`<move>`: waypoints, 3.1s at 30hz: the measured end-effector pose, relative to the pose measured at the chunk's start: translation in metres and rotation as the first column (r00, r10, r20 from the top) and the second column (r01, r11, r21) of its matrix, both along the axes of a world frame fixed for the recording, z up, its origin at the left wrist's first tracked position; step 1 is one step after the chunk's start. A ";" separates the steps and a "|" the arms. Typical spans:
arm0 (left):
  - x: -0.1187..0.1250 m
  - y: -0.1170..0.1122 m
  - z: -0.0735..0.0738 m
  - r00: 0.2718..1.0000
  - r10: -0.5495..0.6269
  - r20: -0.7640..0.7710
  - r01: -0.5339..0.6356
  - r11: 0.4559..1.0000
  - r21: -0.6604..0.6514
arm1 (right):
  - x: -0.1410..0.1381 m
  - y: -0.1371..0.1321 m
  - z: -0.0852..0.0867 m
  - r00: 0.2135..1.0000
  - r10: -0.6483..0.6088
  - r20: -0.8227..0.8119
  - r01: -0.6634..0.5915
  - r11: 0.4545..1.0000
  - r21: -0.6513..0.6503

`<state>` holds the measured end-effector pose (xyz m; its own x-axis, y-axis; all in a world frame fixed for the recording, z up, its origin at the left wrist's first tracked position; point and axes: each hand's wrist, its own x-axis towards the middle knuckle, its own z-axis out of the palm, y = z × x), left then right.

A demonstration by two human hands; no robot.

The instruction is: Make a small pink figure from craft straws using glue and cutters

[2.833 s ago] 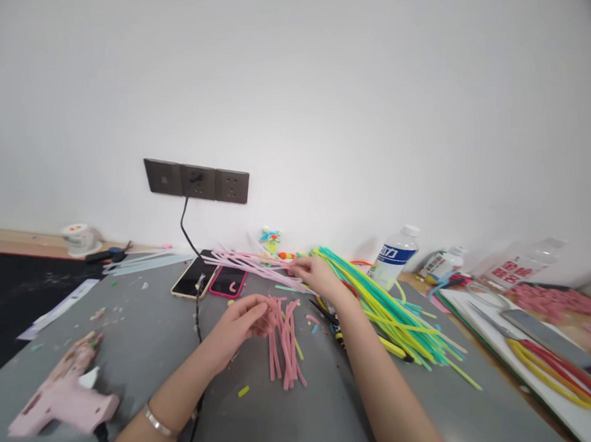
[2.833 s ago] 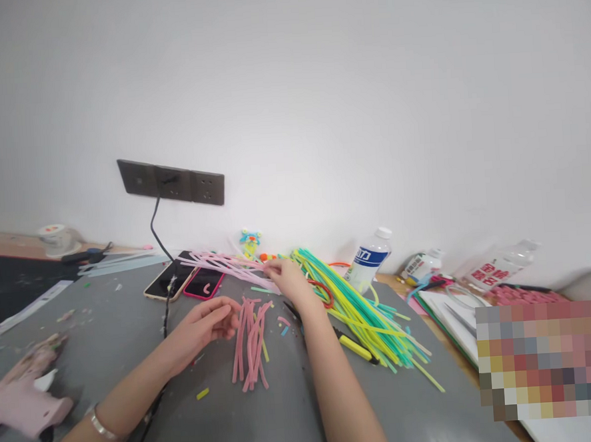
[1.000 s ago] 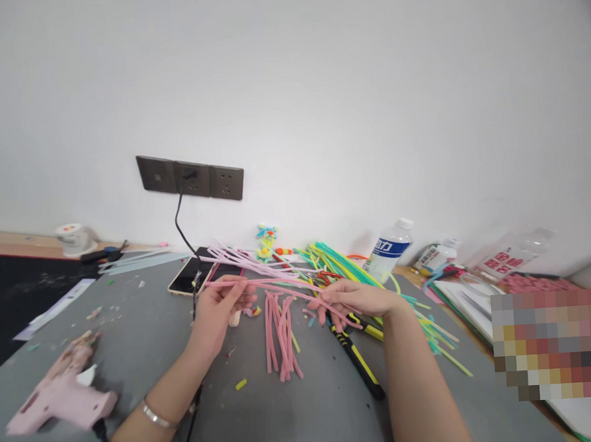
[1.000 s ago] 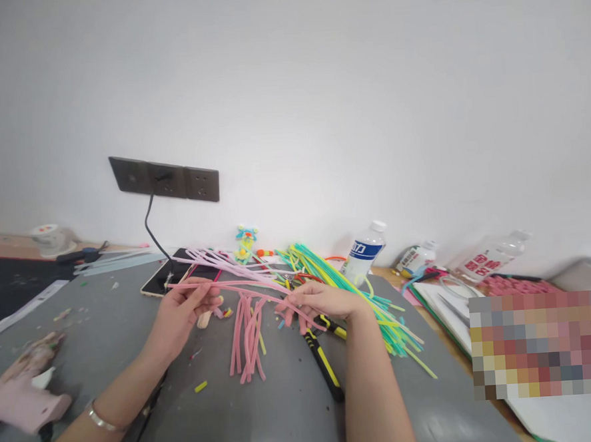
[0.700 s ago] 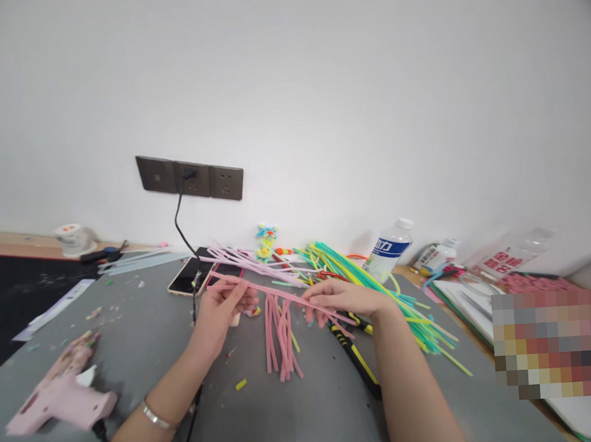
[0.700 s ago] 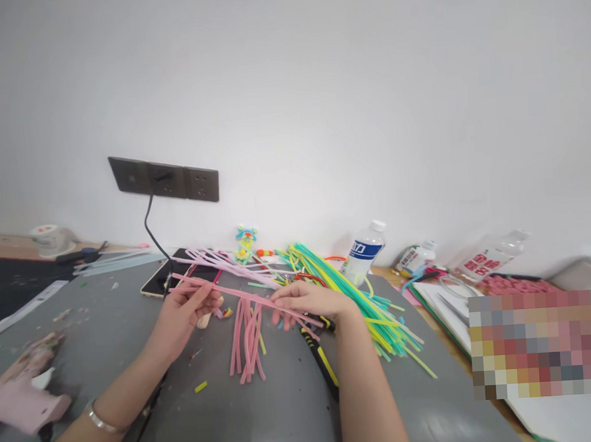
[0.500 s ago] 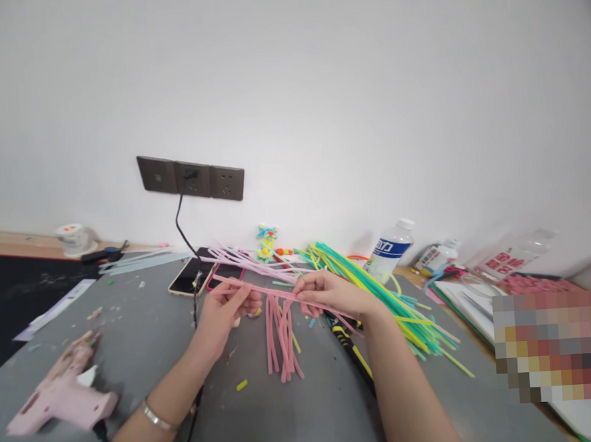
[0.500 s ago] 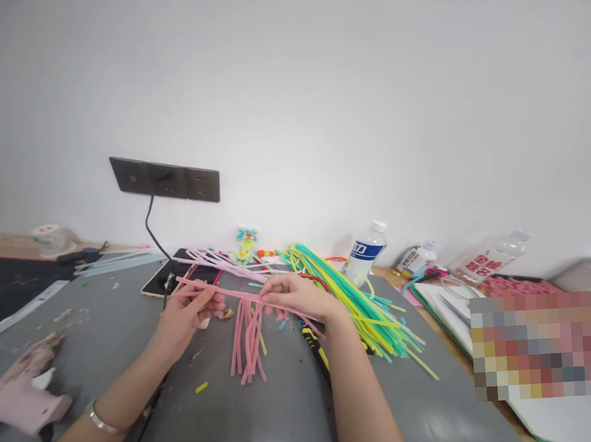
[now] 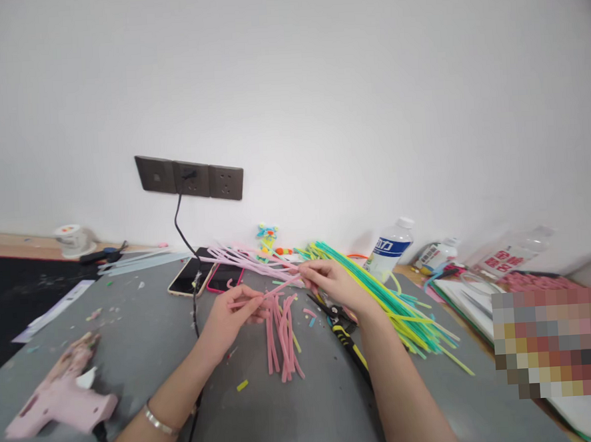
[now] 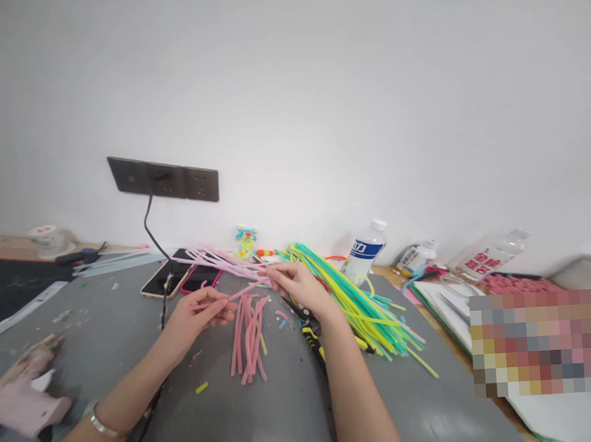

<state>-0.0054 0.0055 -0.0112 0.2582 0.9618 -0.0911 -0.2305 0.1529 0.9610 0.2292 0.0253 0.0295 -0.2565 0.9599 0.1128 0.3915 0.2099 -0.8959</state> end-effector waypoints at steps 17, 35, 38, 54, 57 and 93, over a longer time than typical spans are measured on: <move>0.001 0.000 -0.010 0.978 0.096 -0.187 -0.032 0.947 0.319 | -0.004 0.012 -0.005 0.628 -0.270 -0.730 0.424 0.905 0.030; -0.003 0.001 -0.001 0.997 -0.026 0.066 0.023 0.999 0.042 | -0.031 0.000 -0.029 0.879 -0.101 -0.465 -0.018 0.970 -0.244; -0.002 -0.001 0.001 0.995 -0.101 0.003 0.101 0.991 0.091 | -0.038 0.004 -0.035 0.827 -0.205 -0.524 0.154 0.978 -0.139; 0.003 -0.010 -0.003 0.895 -0.437 -0.091 0.437 0.899 -0.013 | -0.048 0.001 -0.037 0.761 -0.386 -0.521 0.536 0.827 0.171; 0.004 -0.012 -0.003 0.845 -0.521 -0.122 0.520 0.853 -0.041 | -0.051 -0.003 -0.035 0.752 -0.371 -0.545 0.547 0.813 0.200; 0.005 -0.024 0.001 0.756 -0.653 -0.040 0.634 0.746 -0.204 | -0.069 -0.018 -0.030 0.803 -0.285 -0.524 0.531 0.743 0.409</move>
<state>0.0001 -0.0182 -0.0101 0.7899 0.5372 -0.2957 0.0791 0.3889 0.9179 0.1598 0.0068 0.0000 0.3342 0.7174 0.6113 0.1810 0.5877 -0.7886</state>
